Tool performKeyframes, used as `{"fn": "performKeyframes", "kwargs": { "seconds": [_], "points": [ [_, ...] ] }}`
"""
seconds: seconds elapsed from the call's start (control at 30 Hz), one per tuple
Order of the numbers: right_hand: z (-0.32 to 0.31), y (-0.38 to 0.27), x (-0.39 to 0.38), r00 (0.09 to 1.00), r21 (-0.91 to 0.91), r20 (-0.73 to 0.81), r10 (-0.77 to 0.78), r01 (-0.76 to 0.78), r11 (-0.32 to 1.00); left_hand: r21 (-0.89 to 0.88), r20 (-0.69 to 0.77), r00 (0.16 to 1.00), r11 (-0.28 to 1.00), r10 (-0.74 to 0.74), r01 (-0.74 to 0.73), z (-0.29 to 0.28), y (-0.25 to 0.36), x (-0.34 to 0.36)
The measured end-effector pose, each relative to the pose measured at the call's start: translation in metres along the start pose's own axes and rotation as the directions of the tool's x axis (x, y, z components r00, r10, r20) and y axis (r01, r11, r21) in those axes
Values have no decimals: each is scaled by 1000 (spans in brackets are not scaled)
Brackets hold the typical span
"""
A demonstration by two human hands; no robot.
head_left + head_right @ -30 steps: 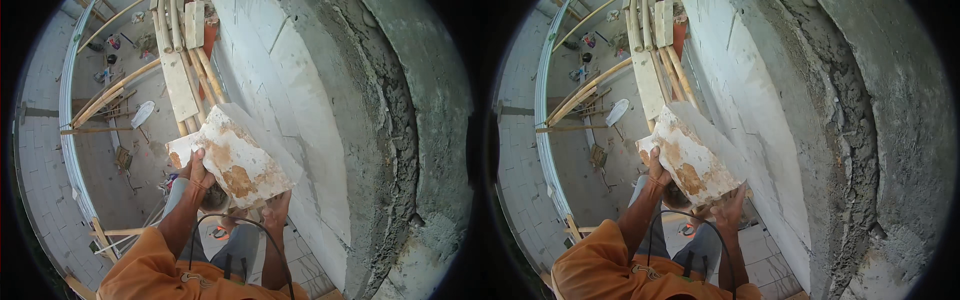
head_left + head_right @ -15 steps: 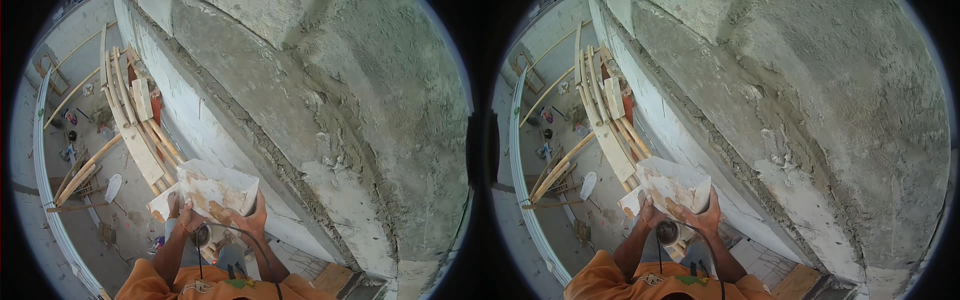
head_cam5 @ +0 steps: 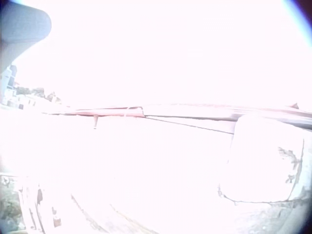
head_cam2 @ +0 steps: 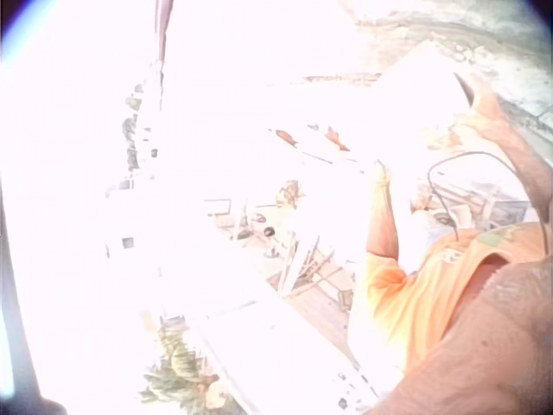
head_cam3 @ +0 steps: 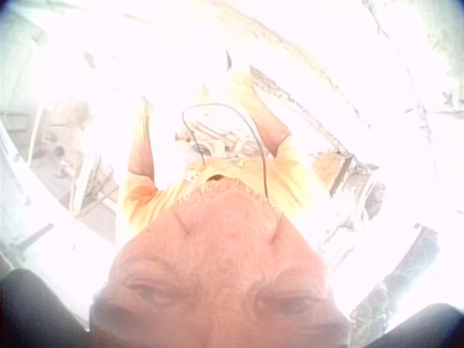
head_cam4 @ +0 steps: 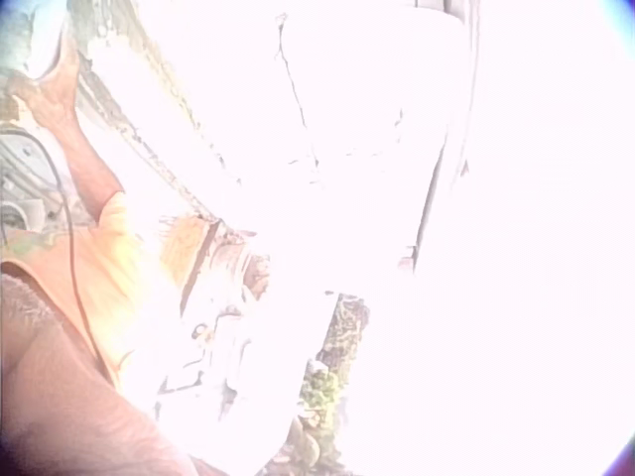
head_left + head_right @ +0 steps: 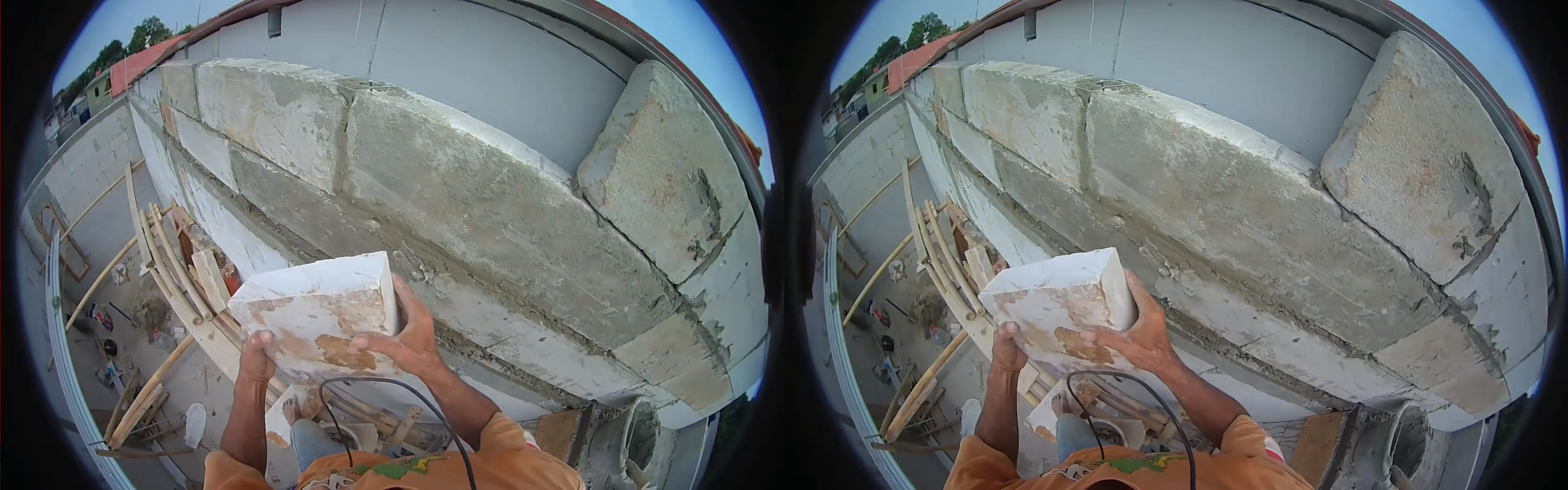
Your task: The person saws a light concrete block to size and then applies mortar from a bucket with a trowel before placing it onto the top of a wall.
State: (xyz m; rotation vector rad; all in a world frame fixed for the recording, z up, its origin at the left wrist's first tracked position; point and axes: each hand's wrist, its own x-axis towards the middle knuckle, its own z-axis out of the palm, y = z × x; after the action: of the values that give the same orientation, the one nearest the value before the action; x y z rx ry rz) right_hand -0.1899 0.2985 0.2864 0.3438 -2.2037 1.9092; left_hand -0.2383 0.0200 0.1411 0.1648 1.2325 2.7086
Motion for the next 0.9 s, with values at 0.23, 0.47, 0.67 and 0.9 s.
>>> {"fn": "performKeyframes", "kwargs": {
  "seconds": [0.23, 0.47, 0.67, 0.9],
  "points": [
    [-37, -141, 43, 915, -199, -67, -398, 379, 904, -52, 141, 965, 975, 222, -216, 142, 123, 39],
    [-88, -236, 73, 817, -235, -235, -527, 478, 846, -37, 411, 881, 970, 233, -239, 277, 211, 107],
    [-108, -251, 85, 759, -240, -304, -575, 523, 818, 59, 500, 830, 946, 247, -317, 323, 226, 161],
    [-121, -256, 96, 685, -489, -344, -642, 452, 746, 48, 495, 805, 915, 326, -400, 349, 212, 193]
  ]
}}
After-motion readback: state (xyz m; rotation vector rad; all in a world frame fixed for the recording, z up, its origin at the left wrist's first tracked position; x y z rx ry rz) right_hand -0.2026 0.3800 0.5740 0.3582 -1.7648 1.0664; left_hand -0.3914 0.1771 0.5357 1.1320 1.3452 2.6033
